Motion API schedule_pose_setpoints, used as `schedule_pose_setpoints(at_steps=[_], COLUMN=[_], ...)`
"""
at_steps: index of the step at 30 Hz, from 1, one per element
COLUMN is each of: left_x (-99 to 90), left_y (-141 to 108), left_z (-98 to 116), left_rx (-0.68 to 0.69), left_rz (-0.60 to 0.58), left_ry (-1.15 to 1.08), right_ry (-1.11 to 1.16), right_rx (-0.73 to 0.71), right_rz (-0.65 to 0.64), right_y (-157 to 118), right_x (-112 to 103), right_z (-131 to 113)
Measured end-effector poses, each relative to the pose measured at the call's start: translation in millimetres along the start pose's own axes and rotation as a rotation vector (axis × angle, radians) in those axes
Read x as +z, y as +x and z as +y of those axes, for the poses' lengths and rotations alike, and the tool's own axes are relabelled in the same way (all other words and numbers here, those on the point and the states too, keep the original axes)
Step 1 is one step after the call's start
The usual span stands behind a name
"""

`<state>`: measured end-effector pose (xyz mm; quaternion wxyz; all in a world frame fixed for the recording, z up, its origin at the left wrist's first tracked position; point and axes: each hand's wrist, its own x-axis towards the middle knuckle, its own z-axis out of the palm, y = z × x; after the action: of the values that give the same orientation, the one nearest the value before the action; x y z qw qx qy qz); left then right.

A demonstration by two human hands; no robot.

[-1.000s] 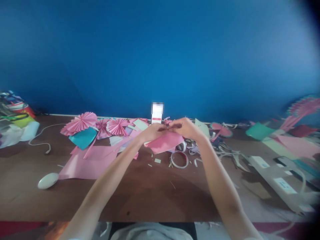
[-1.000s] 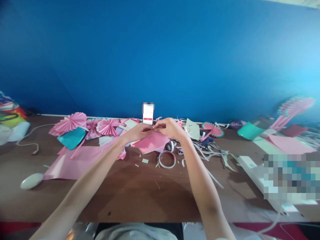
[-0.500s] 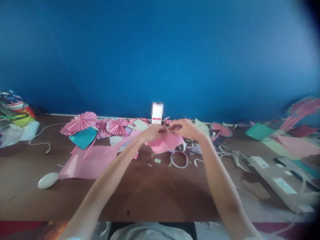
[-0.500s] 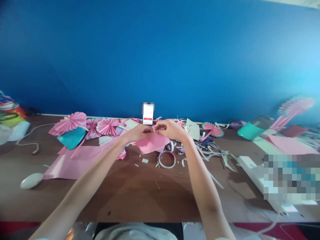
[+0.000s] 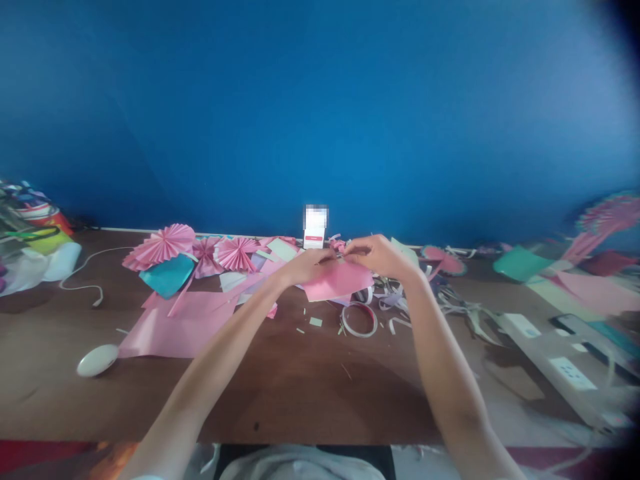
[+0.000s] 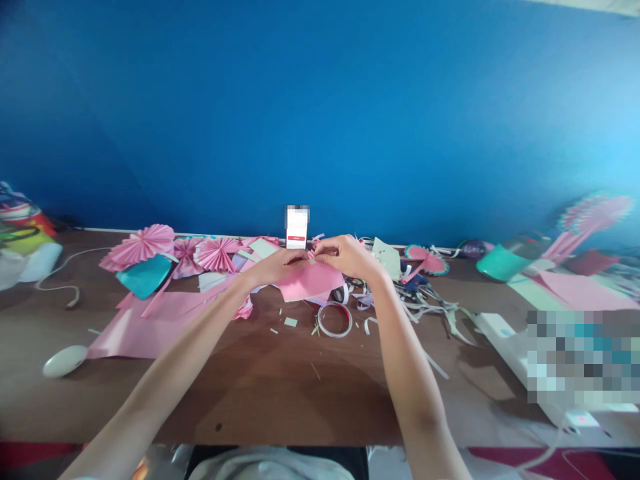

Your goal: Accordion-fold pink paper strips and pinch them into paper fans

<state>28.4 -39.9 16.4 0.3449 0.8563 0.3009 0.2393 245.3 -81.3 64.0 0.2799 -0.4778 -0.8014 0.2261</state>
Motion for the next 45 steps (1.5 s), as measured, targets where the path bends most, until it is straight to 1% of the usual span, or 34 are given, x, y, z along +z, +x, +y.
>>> schedule_pose_setpoints(at_steps=[3, 7, 9, 15, 22, 30, 36, 38, 42, 45], left_x=[-0.5, -2.2, -2.8, -4.1, -6.1, -7.9, -14.0, -14.7, -13.2, -9.9], left_y=[-2, -4, -5, -3, -1, 1, -2, -1, 1, 2], left_z=[3, 7, 7, 1, -2, -5, -5, -6, -11, -12], left_rx=[-0.013, -0.017, -0.021, -0.018, 0.004, -0.002, 0.035, 0.040, 0.072, 0.097], left_rz=[0.002, -0.009, -0.007, -0.021, -0.035, -0.040, -0.126, -0.111, -0.034, 0.000], left_ry=[-0.008, -0.016, -0.020, -0.031, -0.026, -0.042, -0.032, -0.020, -0.011, -0.020], right_ry=[-0.016, -0.073, -0.099, -0.134, -0.146, -0.170, -0.203, -0.210, -0.188, -0.220], right_rx=[-0.012, -0.029, -0.031, -0.027, -0.009, 0.014, 0.019, 0.009, -0.048, -0.116], right_rz=[-0.032, -0.109, -0.122, -0.119, -0.065, -0.060, -0.029, -0.022, 0.012, -0.010], right_y=[0, -2, -2, 0, -3, -4, -5, -4, -3, 1], right_x=[-1, -5, -6, -6, -8, -8, -9, -10, -7, 0], right_z=[0, -1, 0, 3, -1, -2, -1, -1, -2, 0])
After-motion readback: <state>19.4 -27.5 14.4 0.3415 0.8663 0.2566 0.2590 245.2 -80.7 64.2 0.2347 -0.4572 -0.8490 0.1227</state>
